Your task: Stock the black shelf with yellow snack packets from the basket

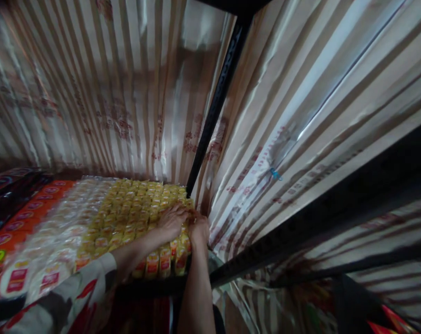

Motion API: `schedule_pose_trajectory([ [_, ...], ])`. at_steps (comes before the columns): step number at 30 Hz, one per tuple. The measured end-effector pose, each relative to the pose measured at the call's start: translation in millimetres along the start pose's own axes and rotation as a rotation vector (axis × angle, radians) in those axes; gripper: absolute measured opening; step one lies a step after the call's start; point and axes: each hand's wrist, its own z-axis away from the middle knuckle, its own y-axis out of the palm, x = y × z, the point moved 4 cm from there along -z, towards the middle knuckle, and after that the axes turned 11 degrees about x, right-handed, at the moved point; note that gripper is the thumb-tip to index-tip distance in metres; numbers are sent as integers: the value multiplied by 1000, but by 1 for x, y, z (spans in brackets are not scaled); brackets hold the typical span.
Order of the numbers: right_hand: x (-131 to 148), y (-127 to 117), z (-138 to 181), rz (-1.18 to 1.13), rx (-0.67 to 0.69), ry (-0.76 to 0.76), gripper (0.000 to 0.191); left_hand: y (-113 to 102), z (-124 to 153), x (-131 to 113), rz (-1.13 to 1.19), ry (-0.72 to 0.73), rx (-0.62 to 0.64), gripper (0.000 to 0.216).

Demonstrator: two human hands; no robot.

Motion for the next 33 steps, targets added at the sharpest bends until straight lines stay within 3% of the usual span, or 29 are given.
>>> schedule_pose_trajectory([
  [6,-4,2,0,-94,0,53,36,-5,7,8,-102,29,-9,30],
  [14,-14,8,9,-252,-168,72,37,-2,10,14,-108,56,-32,31],
  [19,-24,10,7,-479,-227,83,39,-3,10,13,-127,35,-9,30],
  [28,-18,7,4,-514,-298,24,39,-4,8,12,-151,27,10,31],
  [33,-16,3,9,-563,-400,17,39,-1,8,13,-122,32,5,32],
])
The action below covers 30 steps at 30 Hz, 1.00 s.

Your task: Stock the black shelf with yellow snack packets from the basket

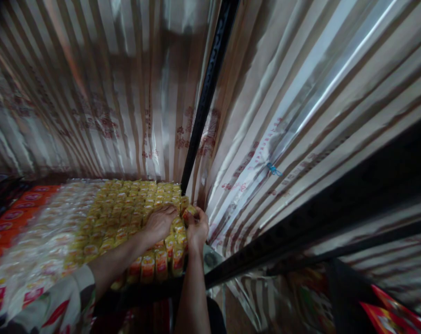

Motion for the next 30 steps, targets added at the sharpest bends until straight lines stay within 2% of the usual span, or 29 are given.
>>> schedule_pose_trajectory([
  [5,3,-1,5,-41,-42,0,42,-1,2,0,-6,-1,-8,31],
  [15,5,4,-4,83,81,-31,43,-2,2,-1,-19,-12,-3,28],
  [22,9,5,-4,148,126,9,41,-2,3,-1,-10,-10,-2,29],
  [26,8,12,-2,225,194,-39,39,-1,4,1,-4,-4,-12,29],
  [30,-1,16,-2,231,203,26,38,0,3,2,-10,1,-23,30],
])
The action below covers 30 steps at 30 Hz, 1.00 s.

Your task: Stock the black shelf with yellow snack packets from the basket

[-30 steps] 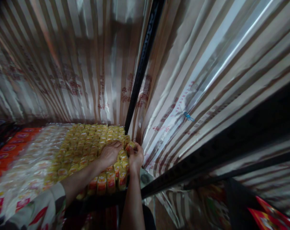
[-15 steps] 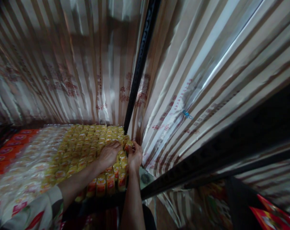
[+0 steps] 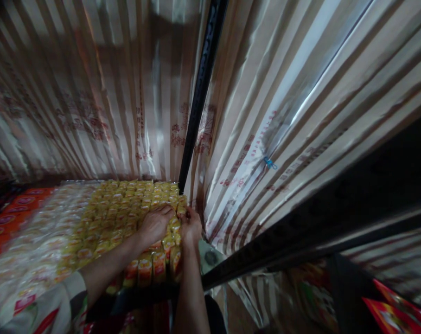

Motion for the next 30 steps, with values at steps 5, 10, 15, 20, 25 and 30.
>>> schedule_pose_trajectory([
  [5,-3,0,-2,70,21,38,35,0,-2,-1,-13,-15,10,28],
  [10,-7,2,-3,14,1,75,37,-5,-1,-3,-9,-37,46,30],
  [15,-6,-2,3,-22,-87,107,42,-8,-1,-5,-6,-30,48,28],
  [20,-1,-9,23,47,-200,77,39,-4,-3,-6,-9,-25,44,28],
  [25,0,-6,31,78,4,112,46,-3,-5,-5,-21,-37,45,29],
  [30,5,-7,26,109,72,138,54,-3,-6,-6,-19,-40,62,27],
])
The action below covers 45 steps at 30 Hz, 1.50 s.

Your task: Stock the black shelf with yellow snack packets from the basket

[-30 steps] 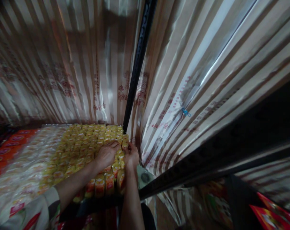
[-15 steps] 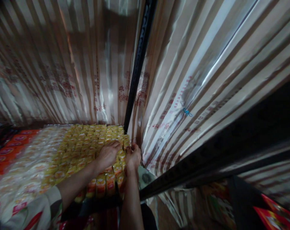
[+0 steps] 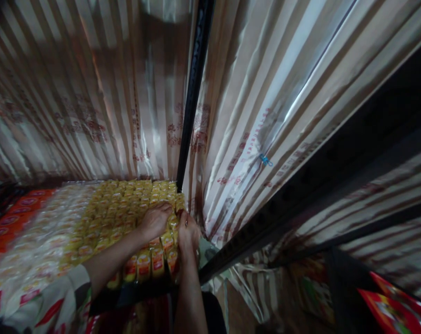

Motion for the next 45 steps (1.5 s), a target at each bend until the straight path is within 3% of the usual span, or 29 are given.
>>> schedule_pose_trajectory([
  [8,-4,2,27,-290,-108,-84,57,-4,7,-5,12,29,-6,37],
  [16,-17,14,54,-497,77,-123,65,0,15,-10,12,-13,-90,43],
  [21,-18,26,53,-533,93,-127,68,9,64,-30,44,50,-374,36],
  [25,-19,37,52,-543,92,-88,72,45,124,-50,42,166,-557,39],
  [27,-19,41,51,-534,74,-65,74,69,146,-54,13,120,-597,44],
  [30,-17,45,50,-526,48,-36,75,98,158,-54,-86,63,-538,55],
  [33,-17,47,49,-533,21,-25,75,112,155,-49,-170,28,-459,65],
  [42,-16,54,46,-460,-111,-103,75,104,147,-29,-120,134,-427,59],
  [45,-20,54,44,-497,-63,-85,77,106,147,-29,-93,141,-417,59],
])
